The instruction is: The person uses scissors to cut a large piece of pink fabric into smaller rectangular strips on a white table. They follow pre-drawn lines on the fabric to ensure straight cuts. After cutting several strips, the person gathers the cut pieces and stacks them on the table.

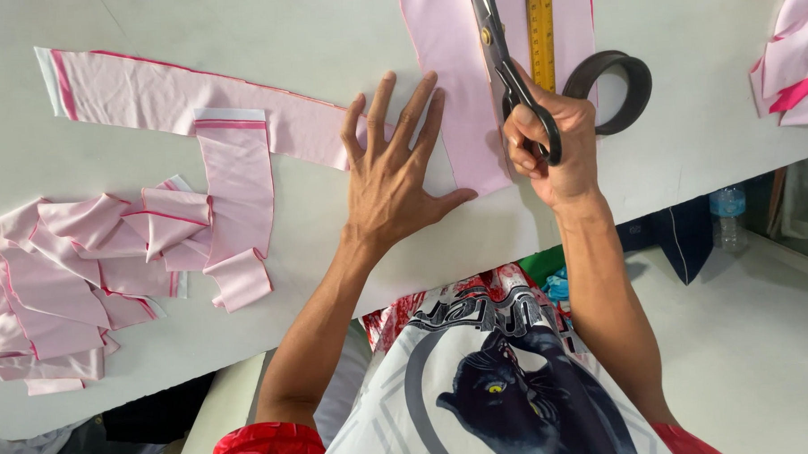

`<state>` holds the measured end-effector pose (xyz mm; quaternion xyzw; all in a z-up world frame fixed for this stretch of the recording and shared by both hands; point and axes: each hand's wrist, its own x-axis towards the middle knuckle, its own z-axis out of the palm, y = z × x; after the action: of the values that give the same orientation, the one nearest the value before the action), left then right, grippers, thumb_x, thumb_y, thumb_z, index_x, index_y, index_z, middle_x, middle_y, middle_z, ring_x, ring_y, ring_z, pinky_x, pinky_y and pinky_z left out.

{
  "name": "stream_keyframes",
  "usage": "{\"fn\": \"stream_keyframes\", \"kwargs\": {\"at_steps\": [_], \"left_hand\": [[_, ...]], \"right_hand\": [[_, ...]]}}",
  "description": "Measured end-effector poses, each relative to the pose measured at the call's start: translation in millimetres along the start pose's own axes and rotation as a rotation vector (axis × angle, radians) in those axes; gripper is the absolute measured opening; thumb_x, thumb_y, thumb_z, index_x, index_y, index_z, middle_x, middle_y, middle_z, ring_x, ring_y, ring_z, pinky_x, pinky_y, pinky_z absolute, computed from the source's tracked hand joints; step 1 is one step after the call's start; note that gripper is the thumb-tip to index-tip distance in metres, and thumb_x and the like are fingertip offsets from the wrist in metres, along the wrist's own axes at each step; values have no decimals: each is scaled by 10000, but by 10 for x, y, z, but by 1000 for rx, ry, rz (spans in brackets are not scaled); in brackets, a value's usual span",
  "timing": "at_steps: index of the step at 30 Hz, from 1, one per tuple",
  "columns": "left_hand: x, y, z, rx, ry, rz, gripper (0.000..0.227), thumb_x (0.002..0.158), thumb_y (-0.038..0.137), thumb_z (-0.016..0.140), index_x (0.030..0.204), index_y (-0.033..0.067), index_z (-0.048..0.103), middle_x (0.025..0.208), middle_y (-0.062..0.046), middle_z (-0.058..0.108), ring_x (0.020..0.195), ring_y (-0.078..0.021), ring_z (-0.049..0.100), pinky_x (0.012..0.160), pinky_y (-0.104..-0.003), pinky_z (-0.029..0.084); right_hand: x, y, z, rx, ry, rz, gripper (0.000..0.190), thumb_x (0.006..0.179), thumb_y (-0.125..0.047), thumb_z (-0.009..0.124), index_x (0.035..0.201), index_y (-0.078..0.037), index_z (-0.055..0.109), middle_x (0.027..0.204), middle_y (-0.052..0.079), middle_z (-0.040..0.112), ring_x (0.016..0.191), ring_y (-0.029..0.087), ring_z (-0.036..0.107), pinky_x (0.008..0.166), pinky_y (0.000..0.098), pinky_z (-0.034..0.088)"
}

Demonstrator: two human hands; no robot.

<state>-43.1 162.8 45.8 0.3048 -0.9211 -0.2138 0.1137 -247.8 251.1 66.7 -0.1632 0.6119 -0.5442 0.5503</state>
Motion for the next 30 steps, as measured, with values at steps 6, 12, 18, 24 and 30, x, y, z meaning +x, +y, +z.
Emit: {"fn": "stream_keyframes", "kwargs": {"at_steps": [6,12,18,24,30], "left_hand": [[-6,-5,0,-1,-11,0,1187,717,808,953,1539,82,499,1642,-55,390,1522,-432,317,1235,-608,237],[-7,-16,3,-5,2,5,1189,712,800,971,1533,80,502,1636,-61,401,1519,-432,326,1230,-609,252],[-11,-7,5,-5,-2,3,1175,729,816,945,1534,82,505,1639,-55,392,1522,-429,318,1233,-610,250],[-6,-16,8,-6,3,10,1147,745,816,925,1520,70,526,1633,-64,398,1515,-434,319,1226,-615,251],[-12,-11,6,-5,2,7,1152,775,848,896,1531,76,495,1635,-67,402,1520,-441,330,1224,-609,254]], "right_hand": [[121,19,10,-72,-27,-37,522,976,-77,653,1485,-163,573,710,-50,467,488,53,315,366,158,187],[138,0,10,-76,-69,-57,497,1011,-122,655,1498,-154,558,741,-44,481,478,33,334,354,138,223],[265,-91,73,-21,-7,-13,553,967,-297,747,1474,-134,595,694,6,485,466,62,382,362,154,243],[376,-70,80,-57,-65,-63,520,1003,-158,692,1507,-160,563,773,-41,486,548,34,316,386,140,227],[388,-56,64,-24,-60,-64,511,1005,0,661,1487,-154,586,861,-95,631,591,29,362,386,141,254]]}}
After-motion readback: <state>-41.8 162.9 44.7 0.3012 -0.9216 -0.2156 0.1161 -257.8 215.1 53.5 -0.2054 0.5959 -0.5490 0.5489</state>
